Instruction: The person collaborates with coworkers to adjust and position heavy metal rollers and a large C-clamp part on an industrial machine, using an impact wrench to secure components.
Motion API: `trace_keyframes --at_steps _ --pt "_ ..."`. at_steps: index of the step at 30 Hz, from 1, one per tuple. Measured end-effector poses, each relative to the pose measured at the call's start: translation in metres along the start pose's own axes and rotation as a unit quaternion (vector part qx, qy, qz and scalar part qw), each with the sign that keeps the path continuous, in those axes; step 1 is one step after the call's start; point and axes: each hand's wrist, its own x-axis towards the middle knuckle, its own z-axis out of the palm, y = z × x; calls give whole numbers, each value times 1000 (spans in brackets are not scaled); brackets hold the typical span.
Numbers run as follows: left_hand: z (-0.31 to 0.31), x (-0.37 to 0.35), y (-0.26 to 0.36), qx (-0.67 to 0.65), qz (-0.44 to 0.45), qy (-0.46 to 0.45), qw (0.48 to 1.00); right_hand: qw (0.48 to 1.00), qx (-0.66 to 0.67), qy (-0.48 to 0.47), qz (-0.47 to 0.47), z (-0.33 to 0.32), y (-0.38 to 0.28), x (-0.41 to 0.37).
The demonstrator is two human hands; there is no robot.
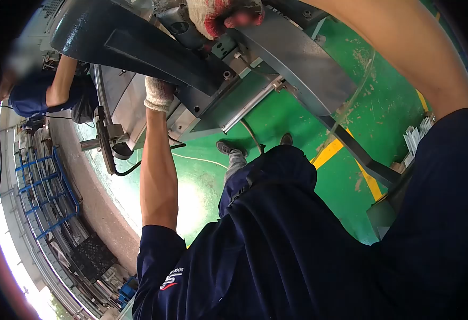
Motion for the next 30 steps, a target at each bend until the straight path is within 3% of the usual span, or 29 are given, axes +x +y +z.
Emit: trace_keyframes --at_steps 4,7,11,17,22,26,30 --pt "-3 1 9 113 65 18 991 1000 -7 -2 2 -2 -2 -2" --pt "0 1 1 19 20 18 999 1000 -13 -2 0 -3 -3 -4" --pt "-2 0 3 63 61 22 996 1000 -21 -1 0 -3 -4 -7" --pt "-4 1 17 -87 -101 1 991 1000 -31 0 1 -3 -5 -10" --pt "-1 3 5 -129 -57 -4 990 999 -32 0 4 -3 -5 -10" --pt "-9 3 23 4 -15 -31 999 999 -6 8 32 -1 -1 -3" --pt "-3 6 20 -57 -21 -4 998 999 -21 22 23 2 -3 -9"
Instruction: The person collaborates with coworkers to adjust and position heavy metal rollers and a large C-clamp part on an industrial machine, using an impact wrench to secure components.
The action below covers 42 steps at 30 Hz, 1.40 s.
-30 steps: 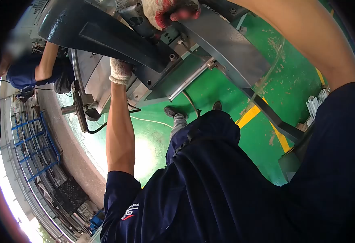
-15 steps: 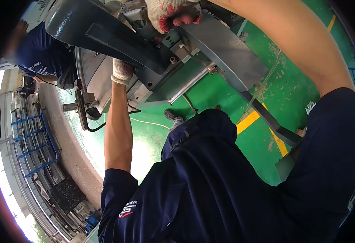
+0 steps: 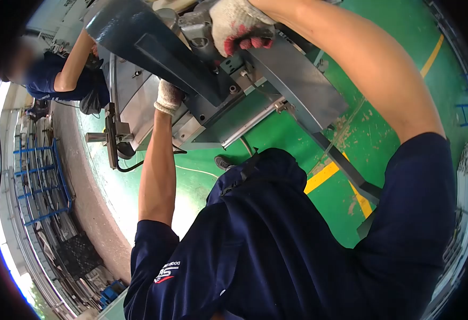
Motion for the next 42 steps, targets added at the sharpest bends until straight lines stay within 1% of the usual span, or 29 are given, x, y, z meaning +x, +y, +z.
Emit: trace_keyframes --at_steps 1,2,5,6,8,10,12,15,16,18,19,20,22,23,24,25,26,27,28,29,30,31,32,33,34,35,37,39,42 --pt "1 1 -3 -15 4 9 1000 1000 -8 6 -6 0 0 -1" --pt "3 2 -8 4 27 14 1000 1000 8 0 -10 1 3 3" --pt "6 5 -4 -52 -14 16 998 999 30 23 -13 3 6 -2" --pt "5 3 1 17 -10 13 1000 999 46 18 -15 3 7 -3" --pt "4 2 6 63 6 13 998 997 76 7 -19 3 11 -5" --pt "6 5 -7 18 28 14 999 996 84 21 -18 6 16 -7" --pt "8 7 -10 -164 -37 16 986 996 80 24 -39 7 22 -10" --pt "9 6 3 -105 9 16 994 985 155 -2 -76 7 36 -16" --pt "11 10 -19 -46 42 18 998 985 161 0 -65 6 37 -19" --pt "13 8 -23 -96 -10 54 994 989 118 47 -76 10 35 -26" --pt "12 4 -1 -203 -95 84 971 989 99 73 -80 11 35 -33" --pt "12 -1 25 -305 -177 113 929 996 56 33 -56 5 30 -47" --pt "13 -23 96 -392 -200 261 859 992 96 68 -53 12 44 -57" --pt "19 -41 112 -300 -171 339 875 988 116 85 -53 14 54 -61" --pt "31 -59 100 -178 -71 441 877 987 110 86 -76 16 65 -62" --pt "34 -81 119 -101 -19 432 896 984 110 101 -100 21 68 -70" --pt "39 -96 119 -3 26 381 924 984 110 98 -105 23 71 -76" --pt "31 -94 150 191 170 290 922 983 112 93 -109 23 75 -79" --pt "27 -82 175 237 249 203 917 985 108 92 -103 24 76 -81" --pt "28 -65 193 265 319 166 895 986 102 90 -97 25 78 -83" --pt "29 -50 210 288 312 105 900 987 96 90 -91 27 80 -85" --pt "33 -32 216 359 291 54 885 988 91 94 -87 29 83 -85" --pt "38 -16 211 464 300 20 833 988 84 98 -83 30 85 -86" --pt "42 0 206 563 305 -14 768 989 76 102 -79 31 87 -87" --pt "48 15 207 605 215 -137 754 989 71 102 -86 32 91 -85" --pt "55 30 209 632 119 -256 722 988 66 102 -93 34 97 -80" --pt "67 54 213 628 -10 -344 698 987 58 113 -97 39 102 -81" --pt "70 67 204 626 0 -316 713 986 54 132 -86 47 104 -88" --pt "67 81 187 619 5 -297 727 988 44 111 -101 50 116 -95"
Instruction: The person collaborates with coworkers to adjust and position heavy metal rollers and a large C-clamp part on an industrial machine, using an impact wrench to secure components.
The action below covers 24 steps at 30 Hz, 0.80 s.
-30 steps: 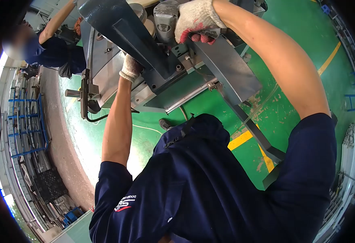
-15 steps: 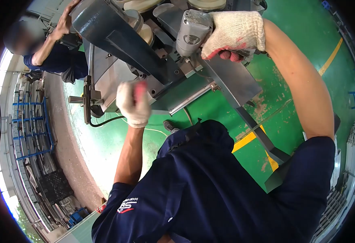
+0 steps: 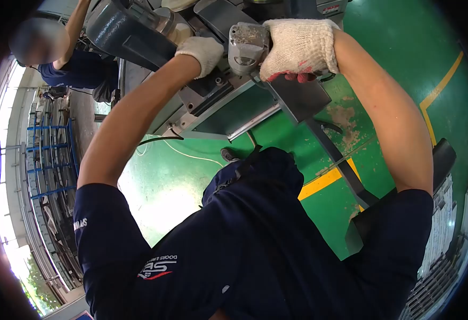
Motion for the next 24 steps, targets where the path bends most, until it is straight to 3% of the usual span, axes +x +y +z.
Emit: trace_keyframes --at_steps 6,9,13,17,20,23,24 --pt "-18 -21 7 40 -22 -80 996 999 11 32 5 2 9 -19" --pt "4 -10 9 41 -71 -28 996 998 22 51 15 3 18 -17" --pt "-14 -15 12 21 -79 -67 994 998 37 30 37 5 20 -15" --pt "-12 -8 0 -7 -33 -68 997 998 52 21 32 10 17 -10" --pt "-10 -13 3 63 -33 -30 997 998 52 35 17 16 12 -5" --pt "-3 -9 4 34 -64 -7 997 999 31 40 10 17 7 1" --pt "-4 -4 0 17 -33 -50 998 999 24 33 11 16 2 3"
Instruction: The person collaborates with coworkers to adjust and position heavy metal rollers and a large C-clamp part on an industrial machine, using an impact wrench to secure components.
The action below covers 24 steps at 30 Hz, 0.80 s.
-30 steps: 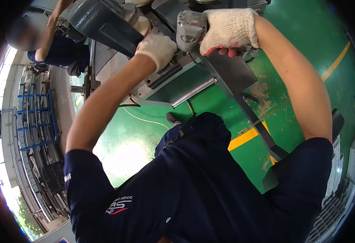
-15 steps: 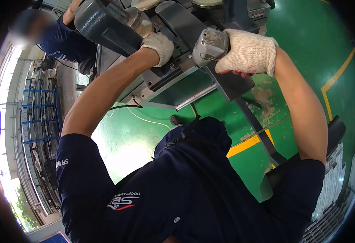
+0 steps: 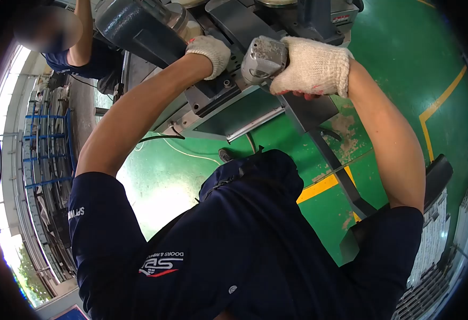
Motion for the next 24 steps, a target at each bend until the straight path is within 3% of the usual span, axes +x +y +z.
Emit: trace_keyframes --at_steps 4,9,24 --pt "-9 -2 -1 9 19 -14 1000 1000 -9 -29 -6 0 -14 14" --pt "-4 4 1 -40 -25 -26 999 1000 0 -11 -23 6 -22 18" --pt "-6 4 -1 -11 24 -42 999 999 31 -16 -2 10 -6 8"
